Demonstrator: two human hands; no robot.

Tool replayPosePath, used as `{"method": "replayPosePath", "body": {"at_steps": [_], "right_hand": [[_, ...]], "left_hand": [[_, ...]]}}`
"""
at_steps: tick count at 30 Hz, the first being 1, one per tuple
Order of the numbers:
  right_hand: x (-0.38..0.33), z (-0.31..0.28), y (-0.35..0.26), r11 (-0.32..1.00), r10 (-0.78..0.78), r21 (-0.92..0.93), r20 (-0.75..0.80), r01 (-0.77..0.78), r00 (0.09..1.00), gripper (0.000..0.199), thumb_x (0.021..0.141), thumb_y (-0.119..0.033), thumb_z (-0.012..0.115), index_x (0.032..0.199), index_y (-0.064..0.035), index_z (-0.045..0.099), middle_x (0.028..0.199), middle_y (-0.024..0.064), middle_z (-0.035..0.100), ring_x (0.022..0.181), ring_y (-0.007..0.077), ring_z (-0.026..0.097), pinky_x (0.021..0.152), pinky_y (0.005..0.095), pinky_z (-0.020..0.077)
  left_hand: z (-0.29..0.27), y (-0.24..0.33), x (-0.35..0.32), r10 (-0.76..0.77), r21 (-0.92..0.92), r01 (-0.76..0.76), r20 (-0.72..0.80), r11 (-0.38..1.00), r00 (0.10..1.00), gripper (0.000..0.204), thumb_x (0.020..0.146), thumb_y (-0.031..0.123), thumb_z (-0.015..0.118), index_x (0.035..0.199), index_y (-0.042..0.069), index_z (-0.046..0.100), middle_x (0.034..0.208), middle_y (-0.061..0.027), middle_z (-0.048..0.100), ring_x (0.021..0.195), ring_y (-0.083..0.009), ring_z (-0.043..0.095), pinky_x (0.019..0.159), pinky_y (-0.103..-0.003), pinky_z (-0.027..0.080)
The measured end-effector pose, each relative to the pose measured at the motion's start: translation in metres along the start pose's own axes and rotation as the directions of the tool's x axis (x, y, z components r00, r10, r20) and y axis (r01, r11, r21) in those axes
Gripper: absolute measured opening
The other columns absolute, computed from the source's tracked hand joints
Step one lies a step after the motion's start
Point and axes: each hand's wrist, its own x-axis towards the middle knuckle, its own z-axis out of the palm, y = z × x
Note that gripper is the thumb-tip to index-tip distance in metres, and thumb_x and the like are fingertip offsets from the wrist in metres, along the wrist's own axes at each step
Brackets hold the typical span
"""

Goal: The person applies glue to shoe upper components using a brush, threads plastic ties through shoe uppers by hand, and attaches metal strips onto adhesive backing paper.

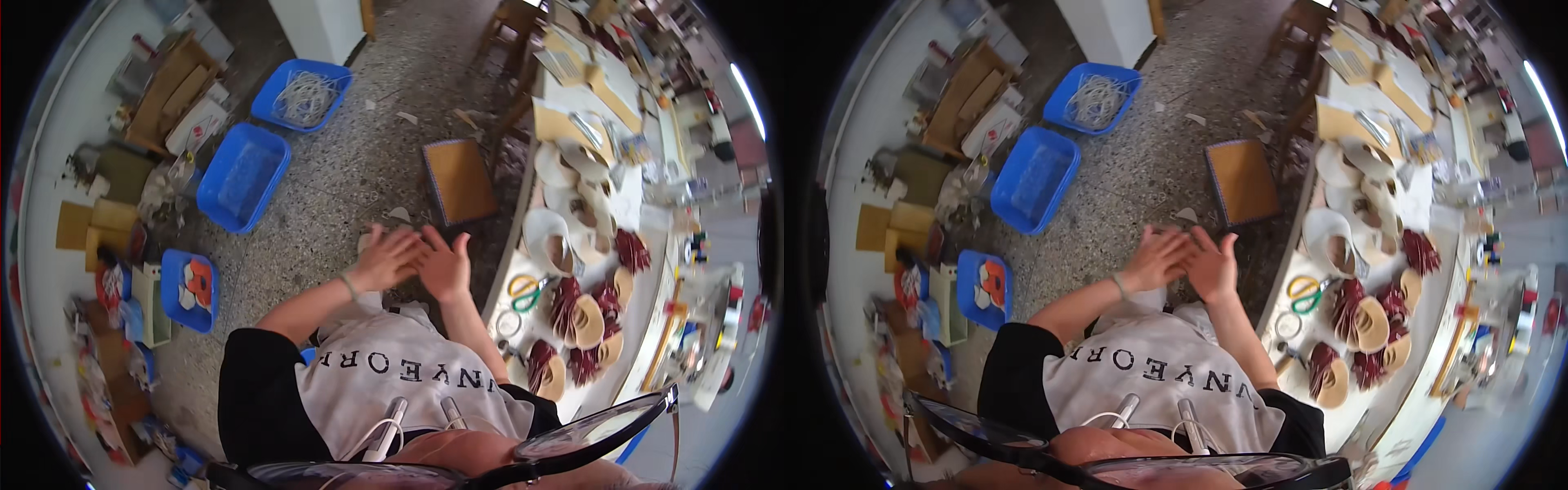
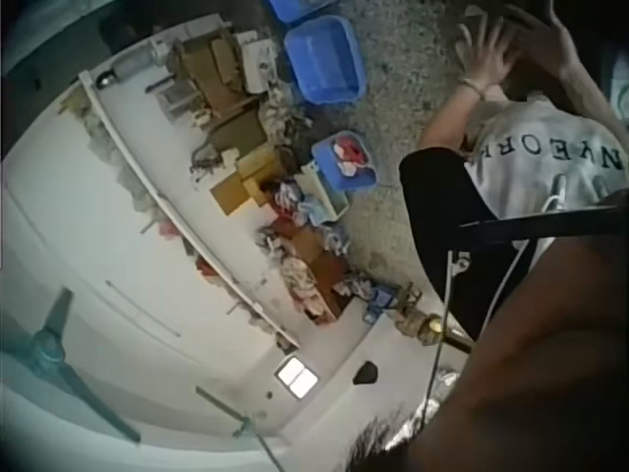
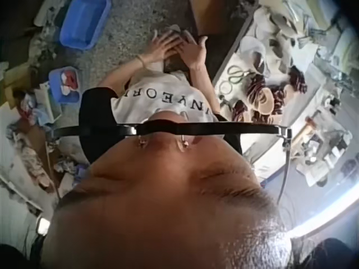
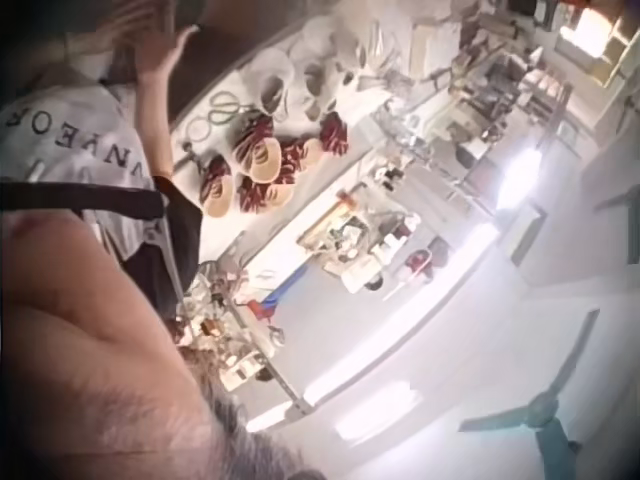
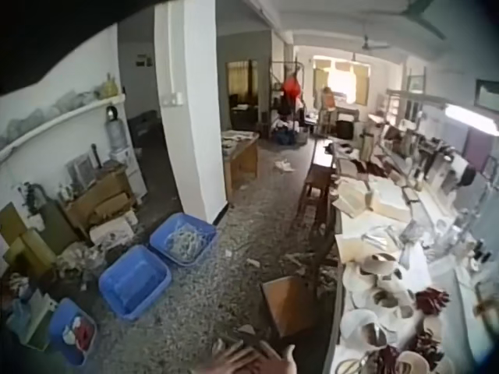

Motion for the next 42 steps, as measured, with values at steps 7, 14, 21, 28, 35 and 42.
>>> {"method": "replayPosePath", "body": {"at_steps": [7,14,21,28,35,42], "right_hand": [[0.095,-0.068,-0.036,0.229,-0.054,-0.895,-0.405,-0.383,0.913,0.054,0.095,-0.049,0.045,0.118,-0.0029,0.059,0.113,0.0167,0.064,0.109,0.0286,0.059,0.090,0.0379,0.0448],[0.208,-0.134,0.052,-0.494,0.177,-0.812,-0.443,-0.310,0.879,0.054,0.088,-0.048,0.052,0.117,-0.0040,0.060,0.118,0.0214,0.060,0.116,0.0348,0.054,0.098,0.0387,0.0399],[0.388,-0.025,-0.007,-0.288,-0.366,-0.804,-0.409,-0.520,0.836,0.047,0.089,-0.045,0.053,0.089,-0.0008,0.068,0.077,0.0110,0.068,0.068,0.0183,0.063,0.069,0.0332,0.0492],[0.639,0.033,-0.048,-0.152,-0.386,-0.872,-0.381,-0.466,0.840,0.028,0.091,-0.026,0.051,0.100,-0.0018,0.062,0.083,0.0142,0.066,0.081,0.0236,0.065,0.075,0.0368,0.0493],[0.972,-0.010,-0.076,-0.892,0.174,-0.446,-0.195,0.071,0.965,0.033,0.084,-0.030,0.060,0.107,-0.0063,0.062,0.107,0.0174,0.062,0.098,0.0368,0.060,0.084,0.0453,0.0490],[1.212,-0.011,-0.006,-0.959,0.195,-0.232,-0.110,0.166,0.975,0.029,0.083,-0.020,0.058,0.107,-0.0049,0.062,0.123,0.0124,0.052,0.118,0.0332,0.046,0.093,0.0453,0.0452]], "left_hand": [[0.046,-0.196,-0.281,-0.656,-0.016,0.959,0.726,0.284,0.206,0.066,0.092,0.056,0.039,0.130,0.002,0.049,0.124,-0.0213,0.056,0.110,-0.0355,0.057,0.095,-0.040,0.045],[0.044,-0.263,-0.227,-0.368,-0.488,0.580,0.873,-0.652,0.321,0.079,0.088,0.070,0.034,0.131,0.006,0.051,0.126,-0.0122,0.057,0.113,-0.0248,0.055,0.097,-0.038,0.043],[0.006,-0.390,-0.133,-0.687,0.084,0.904,0.680,0.420,0.256,0.069,0.086,0.056,0.051,0.130,0.003,0.051,0.130,-0.0166,0.054,0.120,-0.0317,0.051,0.099,-0.036,0.041],[0.031,-0.505,-0.101,-0.802,-0.545,0.767,0.594,-0.339,0.067,0.048,0.090,0.038,0.050,0.118,0.000,0.058,0.116,-0.0165,0.063,0.108,-0.0298,0.059,0.094,-0.035,0.043],[0.066,-0.651,0.011,-0.883,-0.573,0.706,0.439,-0.417,-0.165,0.042,0.089,0.032,0.054,0.117,0.001,0.059,0.116,-0.0181,0.061,0.108,-0.0324,0.057,0.094,-0.039,0.042],[0.061,-0.773,0.128,-0.992,-0.337,0.935,-0.103,0.108,0.077,0.036,0.084,0.027,0.061,0.114,0.008,0.059,0.124,-0.0122,0.054,0.115,-0.0374,0.045,0.098,-0.048,0.037]]}}
